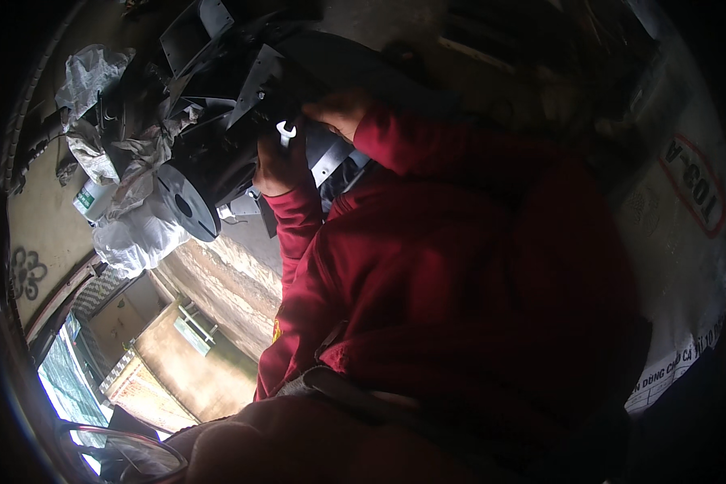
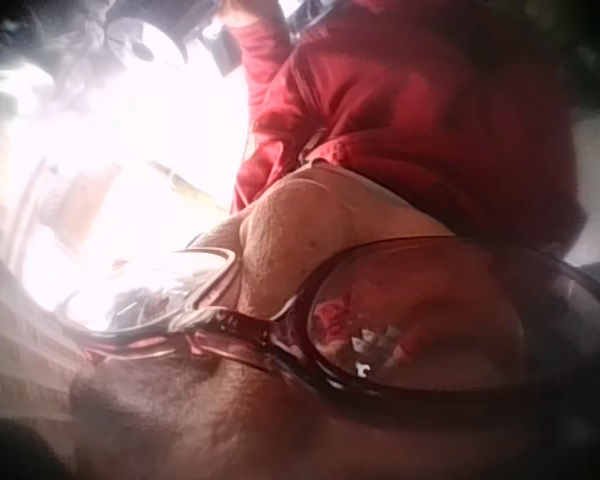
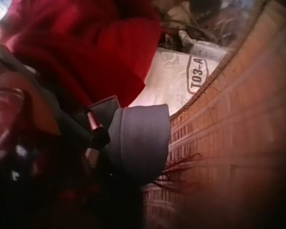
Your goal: The person assembles a metal electronic chassis using a wrench. They tighten bolts on the chassis, reposition the unit, and continue fastening components together.
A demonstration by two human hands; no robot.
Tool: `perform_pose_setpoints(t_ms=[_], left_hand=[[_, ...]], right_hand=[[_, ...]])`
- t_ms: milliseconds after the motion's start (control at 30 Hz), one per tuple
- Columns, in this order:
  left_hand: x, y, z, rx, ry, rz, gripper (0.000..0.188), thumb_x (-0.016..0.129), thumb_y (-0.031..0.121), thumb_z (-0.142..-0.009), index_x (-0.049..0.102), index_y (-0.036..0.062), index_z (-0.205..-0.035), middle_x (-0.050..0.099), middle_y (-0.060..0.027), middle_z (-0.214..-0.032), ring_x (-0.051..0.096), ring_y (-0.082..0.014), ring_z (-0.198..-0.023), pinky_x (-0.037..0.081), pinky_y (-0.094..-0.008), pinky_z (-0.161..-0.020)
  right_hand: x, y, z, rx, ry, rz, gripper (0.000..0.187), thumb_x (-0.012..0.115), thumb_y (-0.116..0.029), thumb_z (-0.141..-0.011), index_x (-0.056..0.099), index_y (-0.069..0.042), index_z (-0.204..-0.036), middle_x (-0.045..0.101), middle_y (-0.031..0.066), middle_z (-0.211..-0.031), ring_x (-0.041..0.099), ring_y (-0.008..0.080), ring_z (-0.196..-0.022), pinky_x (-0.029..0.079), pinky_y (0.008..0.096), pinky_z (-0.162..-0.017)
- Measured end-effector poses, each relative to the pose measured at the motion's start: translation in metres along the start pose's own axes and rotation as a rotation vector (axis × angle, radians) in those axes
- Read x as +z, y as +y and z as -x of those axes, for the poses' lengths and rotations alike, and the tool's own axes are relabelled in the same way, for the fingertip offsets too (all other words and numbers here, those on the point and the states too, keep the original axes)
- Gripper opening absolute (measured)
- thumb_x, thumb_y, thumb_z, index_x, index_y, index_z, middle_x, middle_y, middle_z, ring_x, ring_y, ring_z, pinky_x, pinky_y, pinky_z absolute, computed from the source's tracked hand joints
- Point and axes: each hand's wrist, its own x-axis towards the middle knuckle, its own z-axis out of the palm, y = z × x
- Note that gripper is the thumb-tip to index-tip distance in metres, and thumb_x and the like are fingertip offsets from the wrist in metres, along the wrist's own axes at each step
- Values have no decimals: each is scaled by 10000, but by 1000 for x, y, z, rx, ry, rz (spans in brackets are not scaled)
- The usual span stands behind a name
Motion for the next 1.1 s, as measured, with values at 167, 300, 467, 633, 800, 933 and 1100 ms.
perform_pose_setpoints(t_ms=[167,300,467,633,800,933,1100], left_hand=[[-1,-2,7,-39,-109,19,267,775,197,-706,660,150,-943,675,-46,-781,667,-263,-628,508,-355,-514],[-9,-7,13,-107,-131,53,244,742,207,-776,662,97,-979,684,-84,-854,672,-268,-701,528,-351,-585],[-5,-3,9,-65,-105,36,300,731,149,-722,652,141,-1011,665,-68,-828,657,-295,-664,504,-378,-529],[-8,2,5,-46,-134,40,334,713,105,-711,659,168,-1035,670,-66,-902,671,-291,-704,523,-374,-554],[-16,-6,5,-178,-90,197,348,752,134,-692,660,161,-1027,669,-67,-887,672,-289,-701,527,-367,-555],[-15,-15,9,-183,-86,78,324,794,219,-688,666,152,-979,666,-57,-848,662,-254,-646,503,-338,-508],[-9,-10,9,-234,-98,94,276,779,223,-714,665,161,-958,645,-36,-802,635,-220,-576,474,-326,-465]], right_hand=[[2,4,0,-5,-3,-31,300,643,-370,-915,698,-76,-892,457,-55,-562,353,27,-420,249,213,-393],[5,2,2,15,14,-35,290,648,-364,-913,698,-79,-902,464,-58,-562,361,29,-420,253,214,-393],[0,6,-1,55,-9,-89,231,622,-300,-930,702,-85,-953,479,-54,-579,373,24,-439,261,197,-401],[3,5,-3,129,34,-99,283,630,-338,-920,727,-74,-887,456,-61,-546,375,37,-440,269,232,-413],[5,-6,-4,208,-63,-114,262,571,-284,-959,614,-96,-782,418,-59,-543,324,23,-419,209,206,-395],[9,-12,-5,185,-109,-62,271,552,-286,-970,552,-97,-776,378,-60,-527,312,27,-414,204,217,-392],[8,-9,-5,162,-33,-21,224,557,-263,-957,623,-57,-1018,428,-38,-575,344,28,-423,246,202,-403]])
